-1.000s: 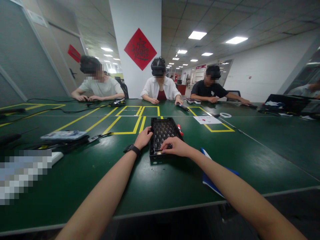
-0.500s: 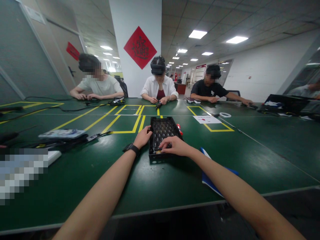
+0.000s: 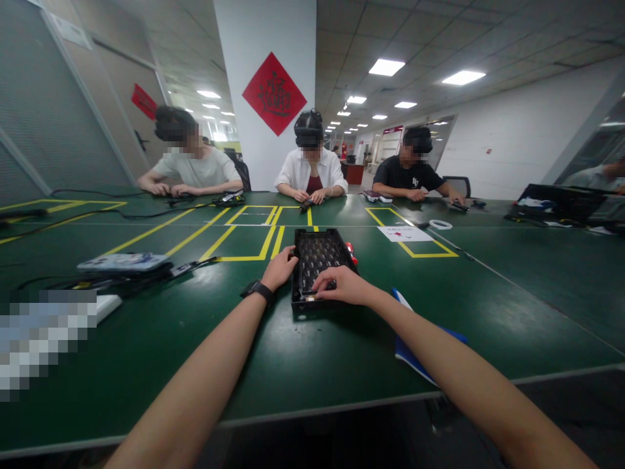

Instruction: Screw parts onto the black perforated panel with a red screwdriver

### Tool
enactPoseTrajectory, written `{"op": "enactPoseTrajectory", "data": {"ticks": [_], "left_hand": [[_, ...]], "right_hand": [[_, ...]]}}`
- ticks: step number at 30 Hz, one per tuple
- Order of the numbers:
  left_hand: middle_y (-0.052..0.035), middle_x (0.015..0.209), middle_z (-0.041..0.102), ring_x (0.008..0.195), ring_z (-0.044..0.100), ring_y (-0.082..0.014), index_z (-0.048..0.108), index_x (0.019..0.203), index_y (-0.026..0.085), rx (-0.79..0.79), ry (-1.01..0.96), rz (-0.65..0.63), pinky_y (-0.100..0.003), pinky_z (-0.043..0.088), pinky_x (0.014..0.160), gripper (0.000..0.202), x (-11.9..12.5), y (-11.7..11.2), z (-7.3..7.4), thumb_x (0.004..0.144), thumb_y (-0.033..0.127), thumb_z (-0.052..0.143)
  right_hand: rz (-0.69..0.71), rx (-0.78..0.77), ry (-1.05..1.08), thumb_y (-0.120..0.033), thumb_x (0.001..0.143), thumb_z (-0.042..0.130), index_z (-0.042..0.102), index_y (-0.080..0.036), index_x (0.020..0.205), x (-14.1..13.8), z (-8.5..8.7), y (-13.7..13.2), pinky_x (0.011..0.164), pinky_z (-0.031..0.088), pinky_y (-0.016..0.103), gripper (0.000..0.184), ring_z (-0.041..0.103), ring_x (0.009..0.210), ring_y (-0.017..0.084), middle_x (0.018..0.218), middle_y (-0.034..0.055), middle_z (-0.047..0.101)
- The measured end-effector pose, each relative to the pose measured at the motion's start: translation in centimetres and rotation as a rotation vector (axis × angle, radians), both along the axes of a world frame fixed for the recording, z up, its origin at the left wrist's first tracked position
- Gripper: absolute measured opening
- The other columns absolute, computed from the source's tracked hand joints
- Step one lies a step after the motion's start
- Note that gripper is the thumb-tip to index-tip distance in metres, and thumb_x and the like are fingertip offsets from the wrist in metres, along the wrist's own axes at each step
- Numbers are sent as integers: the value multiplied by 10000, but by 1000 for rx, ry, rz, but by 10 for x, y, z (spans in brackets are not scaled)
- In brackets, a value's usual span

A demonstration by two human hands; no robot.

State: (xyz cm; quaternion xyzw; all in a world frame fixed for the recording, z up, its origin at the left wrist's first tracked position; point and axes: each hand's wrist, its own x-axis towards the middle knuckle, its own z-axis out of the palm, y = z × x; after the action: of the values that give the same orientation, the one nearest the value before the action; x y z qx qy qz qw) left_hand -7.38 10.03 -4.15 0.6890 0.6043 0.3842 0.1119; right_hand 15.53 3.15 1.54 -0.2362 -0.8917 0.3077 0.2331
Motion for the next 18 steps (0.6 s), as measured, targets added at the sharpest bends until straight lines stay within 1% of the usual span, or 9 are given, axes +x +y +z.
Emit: {"op": "enactPoseTrajectory", "data": {"ticks": [6, 11, 15, 18], "left_hand": [[-86, 1209, 572, 1093, 536, -209, 458, 1263, 166, -9, 14, 13, -337, 394, 951, 468, 2, -2, 1, 816, 299, 418], [-89, 1216, 567, 1103, 531, -217, 457, 1263, 167, -7, 7, 13, -345, 393, 954, 470, 1, -1, 1, 814, 299, 419], [-88, 1216, 567, 1106, 528, -217, 457, 1262, 166, 4, 5, 6, -346, 392, 956, 469, 1, -1, 0, 814, 301, 418], [-88, 1221, 564, 1108, 526, -218, 462, 1258, 167, 6, 8, 6, -347, 391, 956, 467, 0, 0, 0, 813, 303, 420]], "right_hand": [[-19, 46, -2, -299, 709, 660, 661, -141, 910, 0, 0, 0, 740, 479, 267, 255, 650, 732, 143, 807, 44, 698], [8, 67, -15, -293, 726, 642, 676, -145, 887, 0, 1, 0, 737, 477, 251, 222, 645, 753, 136, 837, 43, 698], [14, 114, -27, -292, 734, 635, 690, -153, 894, 1, 3, 0, 751, 467, 249, 219, 636, 791, 139, 859, 48, 696], [-8, 158, -47, -294, 738, 634, 698, -159, 900, 1, 4, 0, 756, 453, 248, 220, 625, 807, 140, 861, 50, 696]]}}
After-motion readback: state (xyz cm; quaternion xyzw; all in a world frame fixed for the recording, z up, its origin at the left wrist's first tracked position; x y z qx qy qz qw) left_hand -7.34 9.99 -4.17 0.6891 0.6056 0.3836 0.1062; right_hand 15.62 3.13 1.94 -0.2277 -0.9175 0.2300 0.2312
